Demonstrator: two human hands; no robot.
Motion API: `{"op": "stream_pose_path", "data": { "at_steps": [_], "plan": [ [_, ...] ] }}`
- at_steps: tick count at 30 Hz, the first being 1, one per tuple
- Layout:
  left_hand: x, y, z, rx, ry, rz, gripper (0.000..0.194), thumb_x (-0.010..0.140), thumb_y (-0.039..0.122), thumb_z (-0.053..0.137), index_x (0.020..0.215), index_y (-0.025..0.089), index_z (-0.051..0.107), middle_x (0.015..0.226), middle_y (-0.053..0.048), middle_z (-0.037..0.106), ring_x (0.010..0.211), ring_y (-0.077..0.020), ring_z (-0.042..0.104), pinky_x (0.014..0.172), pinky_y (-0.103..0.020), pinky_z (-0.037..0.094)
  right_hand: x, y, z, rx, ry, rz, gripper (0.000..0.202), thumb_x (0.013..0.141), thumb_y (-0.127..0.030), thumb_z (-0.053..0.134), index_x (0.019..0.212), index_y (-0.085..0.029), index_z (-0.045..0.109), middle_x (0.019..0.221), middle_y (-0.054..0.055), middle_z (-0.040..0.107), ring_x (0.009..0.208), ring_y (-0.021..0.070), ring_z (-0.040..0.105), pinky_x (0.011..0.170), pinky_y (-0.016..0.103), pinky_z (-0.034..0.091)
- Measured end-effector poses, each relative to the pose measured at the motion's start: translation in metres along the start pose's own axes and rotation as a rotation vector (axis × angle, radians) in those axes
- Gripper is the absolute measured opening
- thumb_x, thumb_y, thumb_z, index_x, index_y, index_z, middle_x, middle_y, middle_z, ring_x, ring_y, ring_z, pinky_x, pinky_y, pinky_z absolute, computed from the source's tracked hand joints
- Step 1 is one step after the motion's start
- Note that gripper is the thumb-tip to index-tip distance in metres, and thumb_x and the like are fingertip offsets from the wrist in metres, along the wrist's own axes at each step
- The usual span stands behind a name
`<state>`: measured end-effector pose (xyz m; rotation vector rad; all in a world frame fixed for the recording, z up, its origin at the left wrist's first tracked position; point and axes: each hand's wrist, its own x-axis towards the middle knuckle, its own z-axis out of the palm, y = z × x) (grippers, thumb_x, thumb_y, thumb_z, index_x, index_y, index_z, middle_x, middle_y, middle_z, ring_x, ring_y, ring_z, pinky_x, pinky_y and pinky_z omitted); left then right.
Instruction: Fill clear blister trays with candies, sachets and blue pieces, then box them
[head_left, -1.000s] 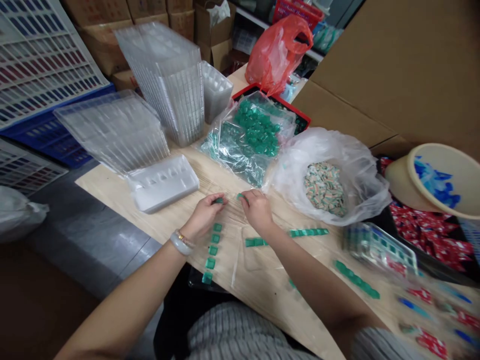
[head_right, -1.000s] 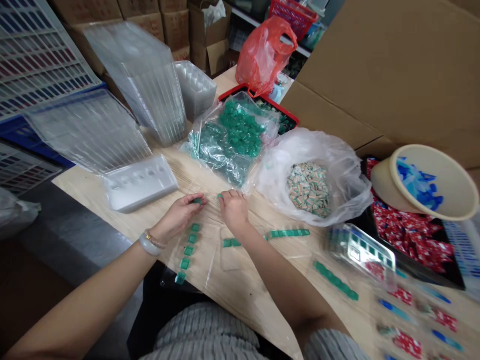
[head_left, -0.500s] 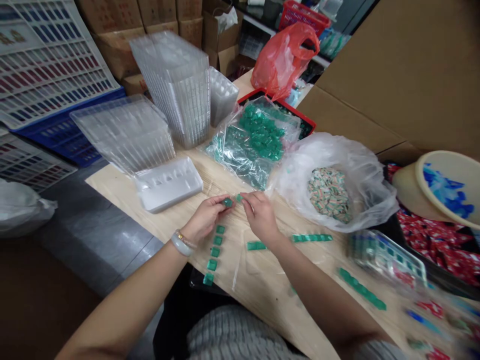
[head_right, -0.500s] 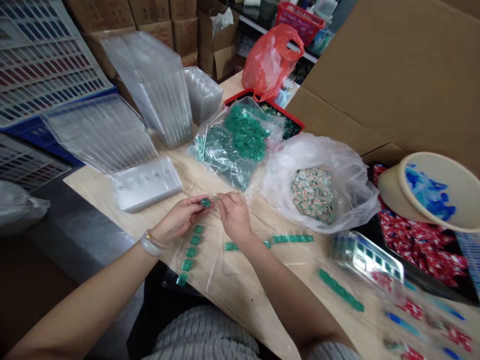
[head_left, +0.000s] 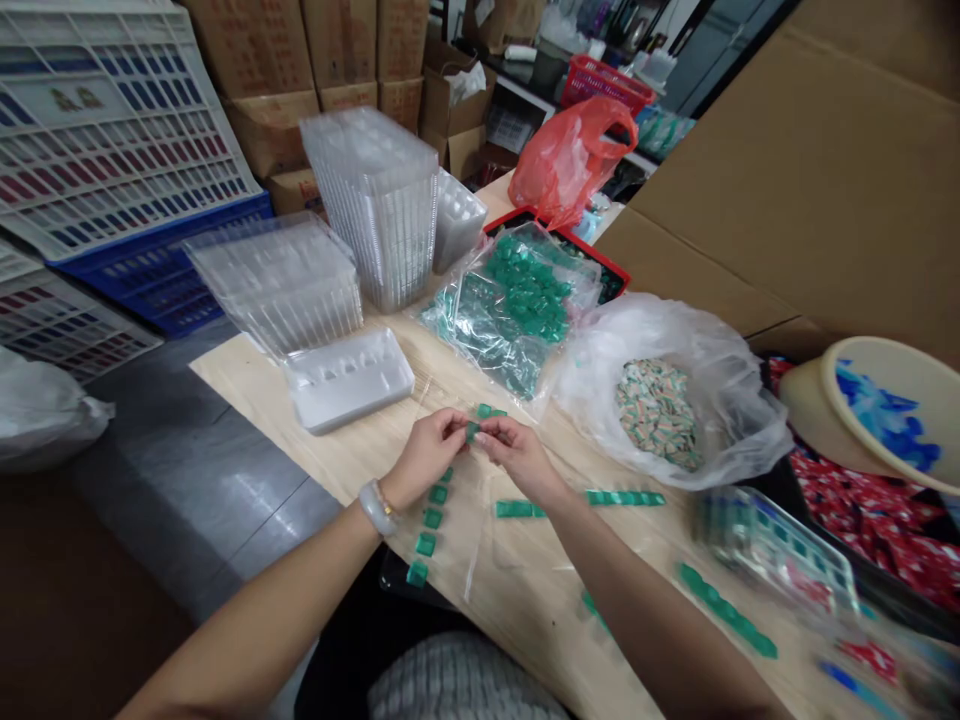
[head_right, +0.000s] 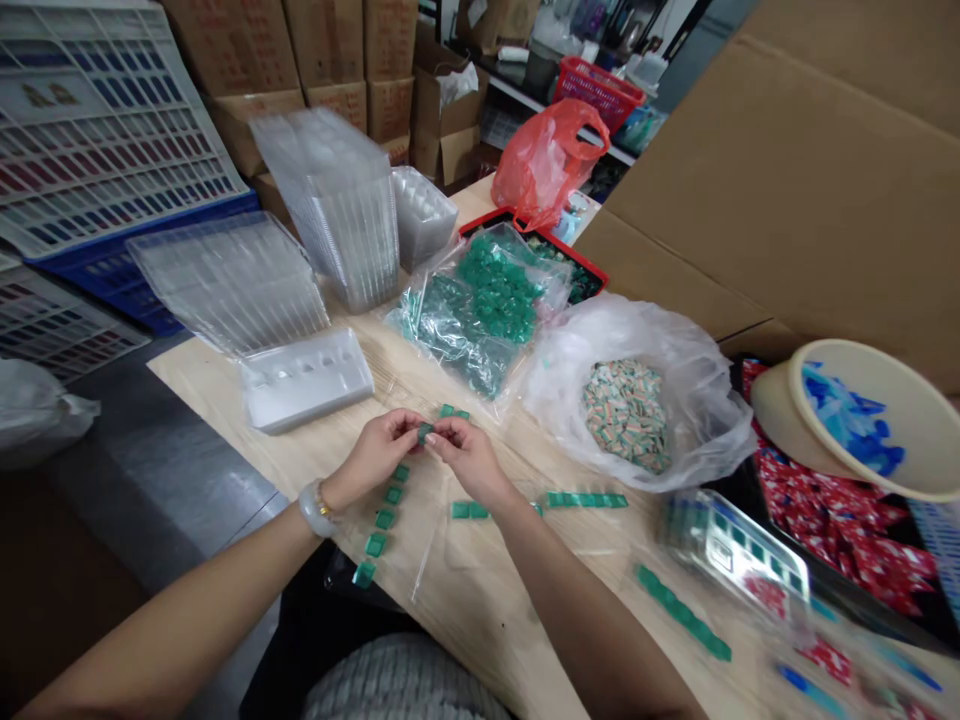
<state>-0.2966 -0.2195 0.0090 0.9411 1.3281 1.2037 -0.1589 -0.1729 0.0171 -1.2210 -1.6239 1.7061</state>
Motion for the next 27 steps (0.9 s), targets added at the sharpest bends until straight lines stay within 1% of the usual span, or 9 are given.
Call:
{"op": "stream_pose_path", "data": {
  "at_steps": [3,5,8,11,15,17,20,23,27],
  "plan": [
    [-0.002,0.001,0.0,0.141,0.033,0.107,0.017,0.077,0.025,0.046,0.075,0.017,0.061,0.068,-0.001,0.06,0.061,-0.0119,0.054,0.059,-0.022,0.042,-0.002,0.003,0.005,-0.062,0.055,-0.038,0.023,0.066,-0.04,0.06,0.072,-0.018,0.053,0.057,-0.003,0.049,0.047,0.0074,0.041,0.043,0.02,0.034],
    [-0.001,0.001,-0.001,0.151,0.058,0.083,0.021,0.079,0.028,0.044,0.07,0.017,0.06,0.06,0.0,0.057,0.056,-0.012,0.053,0.056,-0.022,0.04,0.001,0.001,0.006,-0.178,0.105,-0.119,0.02,0.069,-0.037,0.057,0.071,-0.018,0.054,0.059,-0.002,0.05,0.049,0.0084,0.042,0.045,0.021,0.035],
    [0.005,0.0,-0.006,0.115,0.149,0.018,0.022,0.078,0.031,0.044,0.064,0.017,0.055,0.054,0.001,0.054,0.05,-0.0111,0.05,0.05,-0.022,0.038,0.011,-0.01,-0.001,-0.493,0.159,-0.296,0.012,0.072,-0.027,0.053,0.067,-0.017,0.055,0.061,-0.001,0.048,0.055,0.0096,0.044,0.052,0.022,0.038],
    [0.011,0.001,-0.01,0.031,0.205,-0.027,0.02,0.076,0.03,0.046,0.062,0.017,0.052,0.054,0.002,0.052,0.047,-0.0096,0.047,0.047,-0.021,0.036,0.024,-0.025,-0.01,-0.659,0.091,-0.386,0.011,0.074,-0.022,0.05,0.068,-0.017,0.058,0.067,0.001,0.05,0.061,0.0104,0.047,0.061,0.025,0.041],
    [0.013,0.007,-0.01,-0.148,0.113,-0.064,0.018,0.074,0.029,0.047,0.061,0.016,0.05,0.054,0.002,0.052,0.047,-0.009,0.047,0.047,-0.022,0.038,0.03,-0.033,-0.011,-0.288,-0.15,-0.254,0.024,0.074,-0.027,0.054,0.096,-0.02,0.056,0.086,0.002,0.058,0.075,0.0112,0.055,0.071,0.027,0.045],
    [0.012,0.012,-0.01,-0.204,0.11,-0.101,0.016,0.073,0.027,0.047,0.062,0.015,0.05,0.053,0.002,0.052,0.046,-0.0089,0.047,0.046,-0.022,0.037,0.028,-0.03,-0.008,-0.088,-0.198,-0.165,0.027,0.072,-0.03,0.058,0.097,-0.021,0.055,0.084,0.001,0.059,0.076,0.0114,0.057,0.072,0.028,0.046],
    [0.009,0.016,-0.008,-0.172,0.095,-0.129,0.017,0.07,0.024,0.047,0.056,0.015,0.049,0.046,0.003,0.047,0.041,-0.0079,0.043,0.043,-0.021,0.033,0.023,-0.022,-0.001,0.068,-0.162,-0.086,0.025,0.068,-0.033,0.062,0.089,-0.02,0.056,0.078,0.0,0.06,0.069,0.011,0.057,0.067,0.028,0.048],
    [0.009,0.015,-0.003,-0.167,0.135,-0.169,0.018,0.067,0.021,0.048,0.051,0.016,0.045,0.042,0.005,0.042,0.039,-0.0064,0.037,0.04,-0.02,0.027,0.016,-0.015,0.011,0.098,-0.064,-0.081,0.023,0.064,-0.031,0.065,0.08,-0.019,0.055,0.073,-0.001,0.059,0.064,0.0103,0.056,0.064,0.027,0.048],
    [0.013,0.013,0.001,-0.424,0.129,-0.342,0.015,0.065,0.021,0.048,0.052,0.016,0.042,0.042,0.007,0.036,0.038,-0.0048,0.032,0.041,-0.019,0.024,-0.001,-0.013,0.025,-0.018,0.081,-0.188,0.016,0.066,-0.027,0.062,0.077,-0.019,0.054,0.072,0.0,0.058,0.063,0.01,0.054,0.061,0.024,0.045]
  ]
}}
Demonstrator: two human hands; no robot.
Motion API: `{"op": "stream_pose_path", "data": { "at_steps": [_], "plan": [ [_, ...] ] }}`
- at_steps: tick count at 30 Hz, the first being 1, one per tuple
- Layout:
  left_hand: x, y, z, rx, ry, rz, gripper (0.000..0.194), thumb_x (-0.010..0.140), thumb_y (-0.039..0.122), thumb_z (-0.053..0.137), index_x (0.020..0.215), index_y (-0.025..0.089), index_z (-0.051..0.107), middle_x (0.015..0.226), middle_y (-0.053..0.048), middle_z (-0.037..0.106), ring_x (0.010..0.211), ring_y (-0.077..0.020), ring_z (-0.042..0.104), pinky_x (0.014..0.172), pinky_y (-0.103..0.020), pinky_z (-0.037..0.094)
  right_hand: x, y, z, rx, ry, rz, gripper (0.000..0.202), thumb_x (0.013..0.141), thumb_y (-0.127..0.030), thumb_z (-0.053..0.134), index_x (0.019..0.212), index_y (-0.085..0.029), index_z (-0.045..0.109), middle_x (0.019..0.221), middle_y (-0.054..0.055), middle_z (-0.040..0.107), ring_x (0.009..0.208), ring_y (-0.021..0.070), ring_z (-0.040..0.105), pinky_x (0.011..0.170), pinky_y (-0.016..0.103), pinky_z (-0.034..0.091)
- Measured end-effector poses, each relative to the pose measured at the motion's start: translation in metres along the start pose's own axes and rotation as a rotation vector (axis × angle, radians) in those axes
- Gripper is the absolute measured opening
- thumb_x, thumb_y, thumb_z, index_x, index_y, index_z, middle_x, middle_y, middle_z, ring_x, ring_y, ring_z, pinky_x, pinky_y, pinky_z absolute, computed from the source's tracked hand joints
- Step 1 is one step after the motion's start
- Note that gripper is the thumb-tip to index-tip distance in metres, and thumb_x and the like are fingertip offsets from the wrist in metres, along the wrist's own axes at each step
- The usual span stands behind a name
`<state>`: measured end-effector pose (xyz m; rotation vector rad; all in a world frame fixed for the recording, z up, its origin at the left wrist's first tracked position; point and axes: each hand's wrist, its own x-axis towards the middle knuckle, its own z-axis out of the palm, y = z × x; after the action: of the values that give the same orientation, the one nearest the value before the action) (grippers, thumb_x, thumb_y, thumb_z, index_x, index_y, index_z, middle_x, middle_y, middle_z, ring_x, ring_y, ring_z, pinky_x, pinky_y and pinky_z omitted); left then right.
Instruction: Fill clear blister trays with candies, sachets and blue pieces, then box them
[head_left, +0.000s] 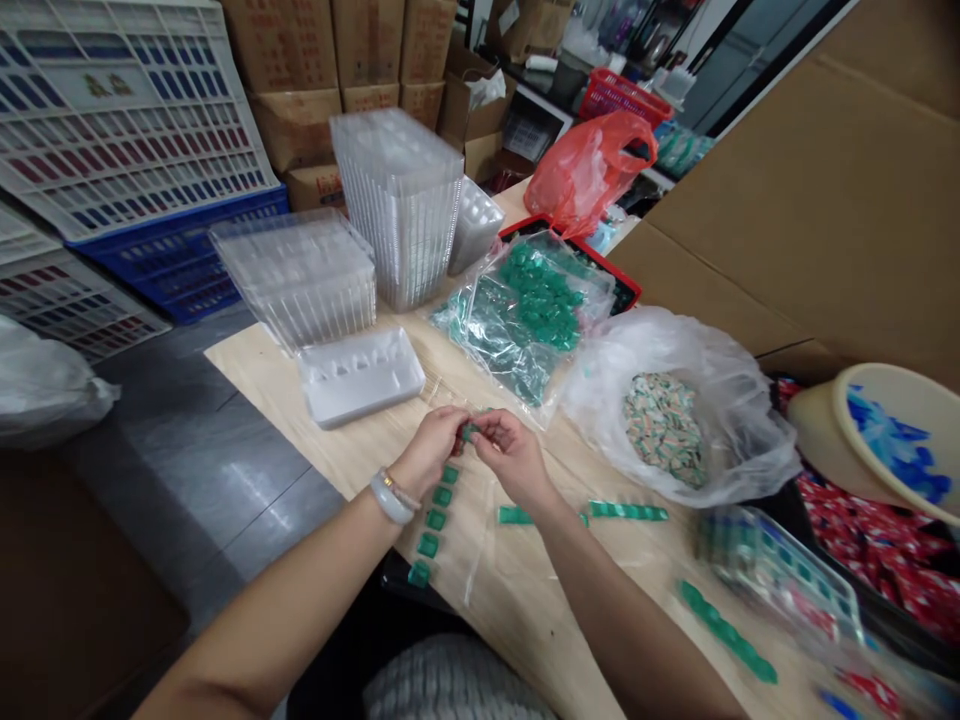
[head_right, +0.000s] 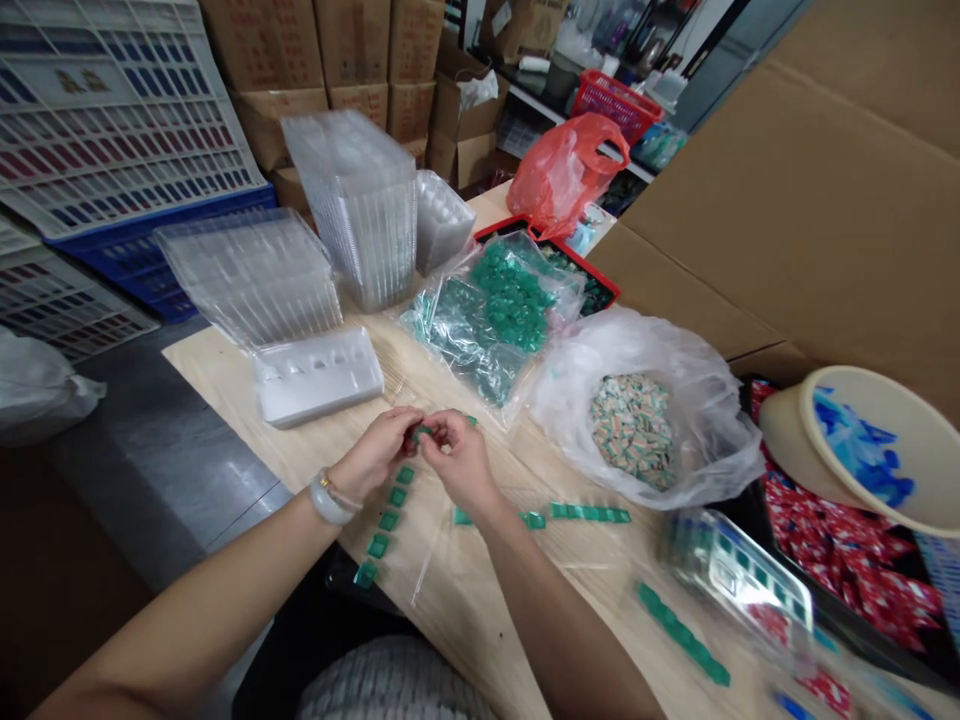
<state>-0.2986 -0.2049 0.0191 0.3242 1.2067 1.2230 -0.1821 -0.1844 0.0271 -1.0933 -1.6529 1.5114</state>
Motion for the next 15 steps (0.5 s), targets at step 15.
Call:
{"op": "stream_pose_path", "data": {
  "at_steps": [15],
  "plan": [
    [0.018,-0.021,-0.02,0.399,0.104,0.205,0.015,0.067,0.023,0.042,0.054,0.017,0.044,0.047,0.005,0.043,0.044,-0.0089,0.04,0.044,-0.022,0.03,0.064,0.004,-0.017,-1.285,-0.323,-0.162,0.026,0.085,-0.023,0.042,0.076,-0.015,0.065,0.082,0.007,0.059,0.079,0.0136,0.053,0.071,0.023,0.037]
  ]
}}
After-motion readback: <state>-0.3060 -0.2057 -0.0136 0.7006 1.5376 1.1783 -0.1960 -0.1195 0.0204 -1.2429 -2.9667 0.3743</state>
